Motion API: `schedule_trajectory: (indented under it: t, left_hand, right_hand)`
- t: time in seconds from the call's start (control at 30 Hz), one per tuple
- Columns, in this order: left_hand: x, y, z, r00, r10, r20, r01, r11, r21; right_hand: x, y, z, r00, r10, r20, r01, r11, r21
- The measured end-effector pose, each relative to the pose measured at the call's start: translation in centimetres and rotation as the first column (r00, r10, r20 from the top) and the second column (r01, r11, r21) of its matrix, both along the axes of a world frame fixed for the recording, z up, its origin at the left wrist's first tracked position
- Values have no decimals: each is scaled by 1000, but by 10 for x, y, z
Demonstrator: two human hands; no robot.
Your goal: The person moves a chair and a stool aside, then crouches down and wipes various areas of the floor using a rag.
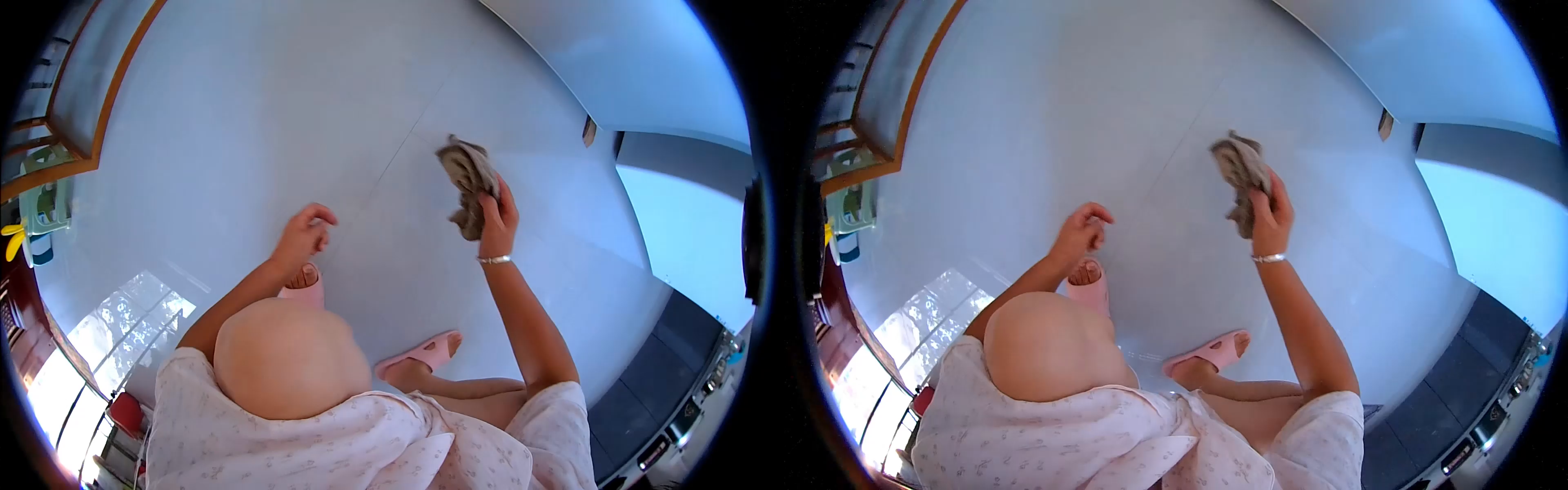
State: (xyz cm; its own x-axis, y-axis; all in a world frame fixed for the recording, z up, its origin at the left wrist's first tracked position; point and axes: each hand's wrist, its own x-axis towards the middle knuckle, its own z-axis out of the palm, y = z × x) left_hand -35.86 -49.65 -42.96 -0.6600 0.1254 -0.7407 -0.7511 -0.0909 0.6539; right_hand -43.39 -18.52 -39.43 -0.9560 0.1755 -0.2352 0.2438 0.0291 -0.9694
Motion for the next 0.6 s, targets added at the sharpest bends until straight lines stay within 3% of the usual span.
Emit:
schedule_trajectory:
  t: [0.03, 0.07, 0.1, 0.17, 0.2, 0.23, 0.27, 0.3, 0.33, 0.37, 0.4, 0.43, 0.47, 0.5, 0.57, 0.6]
  left_hand:
    - [1, 10, -3, 989, -147, 20, 147, 989, 32]
    - [4, 19, -6, 955, -294, 36, 291, 954, 66]
    - [9, 24, -11, 955, -295, 39, 292, 954, 74]
    - [21, 32, -22, 776, -620, -114, 627, 778, 34]
    - [26, 32, -26, 776, -621, -112, 628, 777, 39]
    - [30, 32, -30, 706, -705, -73, 709, 703, 61]
    - [33, 32, -34, 626, -779, -36, 779, 621, 89]
    - [38, 33, -37, 627, -778, -31, 777, 622, 101]
    - [43, 33, -39, 643, -763, -64, 765, 636, 97]
    - [45, 32, -39, 657, -748, -99, 754, 651, 88]
    - [43, 30, -36, 656, -748, -99, 754, 651, 87]
    - [38, 28, -32, 562, -817, -128, 824, 566, 3]
    - [33, 27, -30, 458, -877, -147, 877, 473, -86]
    - [38, 23, -33, 456, -877, -152, 876, 472, -96]
    - [72, 8, -70, 448, -805, -388, 642, 592, -487]
    - [107, 10, -157, 407, -851, -332, 671, 525, -523]
  right_hand:
    - [11, 19, -13, 999, -30, 40, 27, 998, 63]
    - [24, 40, -38, 999, 4, 52, -18, 964, 264]
    - [35, 54, -57, 997, 36, 69, -63, 890, 451]
    - [48, 47, -67, 953, 109, 284, -287, 634, 718]
    - [54, 41, -93, 932, 145, 333, -356, 543, 761]
    - [57, 15, -101, 955, 157, 252, -297, 529, 795]
    - [58, -13, -107, 966, 203, 161, -247, 540, 804]
    - [55, -51, -94, 956, 200, 217, -294, 617, 730]
    - [57, -81, -110, 924, 339, 177, -338, 507, 793]
    - [53, -116, -106, 876, 372, 306, -466, 497, 732]
    - [51, -148, -101, 869, 415, 268, -464, 502, 730]
    - [48, -178, -100, 858, 425, 289, -511, 635, 580]
    - [47, -207, -109, 821, 527, 218, -523, 545, 655]
    - [35, -235, -92, 744, 583, 327, -659, 559, 504]
    - [38, -278, -102, 755, 650, 81, -640, 706, 304]
    - [33, -281, -91, 758, 648, 73, -635, 707, 312]
